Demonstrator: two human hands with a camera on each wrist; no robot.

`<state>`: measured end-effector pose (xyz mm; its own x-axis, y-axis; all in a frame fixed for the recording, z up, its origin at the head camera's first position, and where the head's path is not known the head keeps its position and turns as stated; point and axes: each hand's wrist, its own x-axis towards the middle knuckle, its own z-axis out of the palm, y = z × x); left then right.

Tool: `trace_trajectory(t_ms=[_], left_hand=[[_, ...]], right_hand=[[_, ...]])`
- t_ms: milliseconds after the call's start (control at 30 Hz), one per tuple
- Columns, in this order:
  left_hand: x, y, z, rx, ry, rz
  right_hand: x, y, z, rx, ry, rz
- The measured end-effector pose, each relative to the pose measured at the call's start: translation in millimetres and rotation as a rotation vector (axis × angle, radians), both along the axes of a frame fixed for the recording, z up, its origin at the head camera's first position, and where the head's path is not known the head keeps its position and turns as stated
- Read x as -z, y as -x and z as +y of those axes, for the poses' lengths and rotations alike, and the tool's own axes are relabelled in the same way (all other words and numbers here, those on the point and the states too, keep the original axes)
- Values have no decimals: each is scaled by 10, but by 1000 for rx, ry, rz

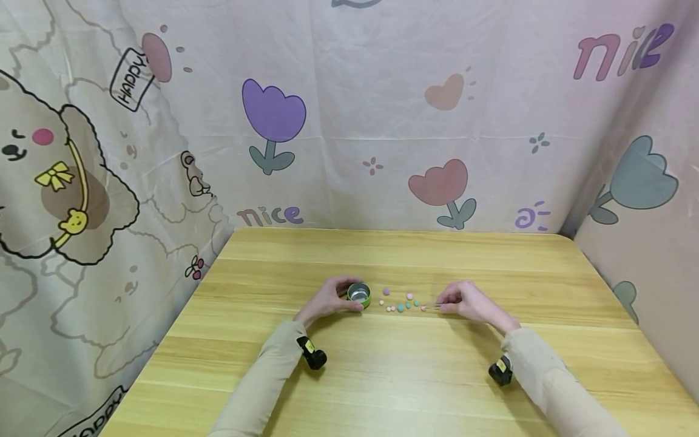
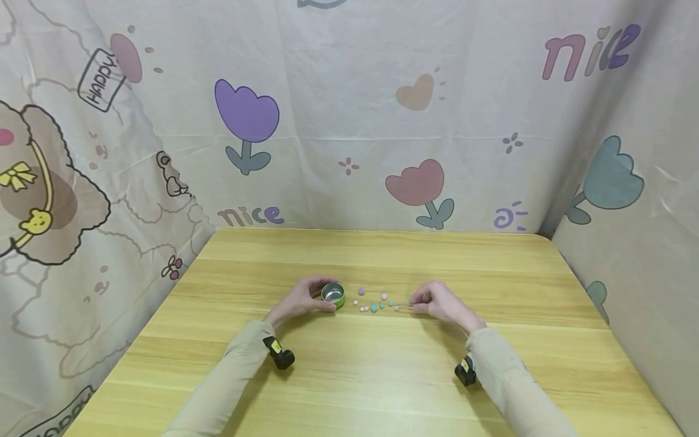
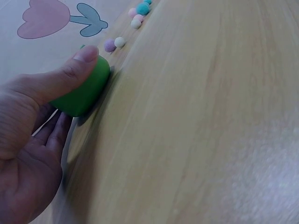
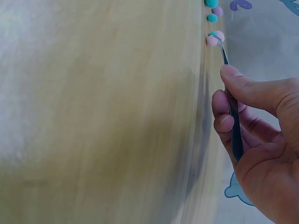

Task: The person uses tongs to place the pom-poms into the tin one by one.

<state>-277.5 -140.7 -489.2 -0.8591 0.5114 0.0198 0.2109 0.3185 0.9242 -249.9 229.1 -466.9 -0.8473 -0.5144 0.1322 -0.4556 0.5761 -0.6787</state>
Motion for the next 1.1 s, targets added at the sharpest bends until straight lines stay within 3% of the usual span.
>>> trace_trajectory(t_ms=[1100], left_hand=[[-20,-16,-11,5,23,15]], right_hand=[[36,22,16,-18,37,-22]])
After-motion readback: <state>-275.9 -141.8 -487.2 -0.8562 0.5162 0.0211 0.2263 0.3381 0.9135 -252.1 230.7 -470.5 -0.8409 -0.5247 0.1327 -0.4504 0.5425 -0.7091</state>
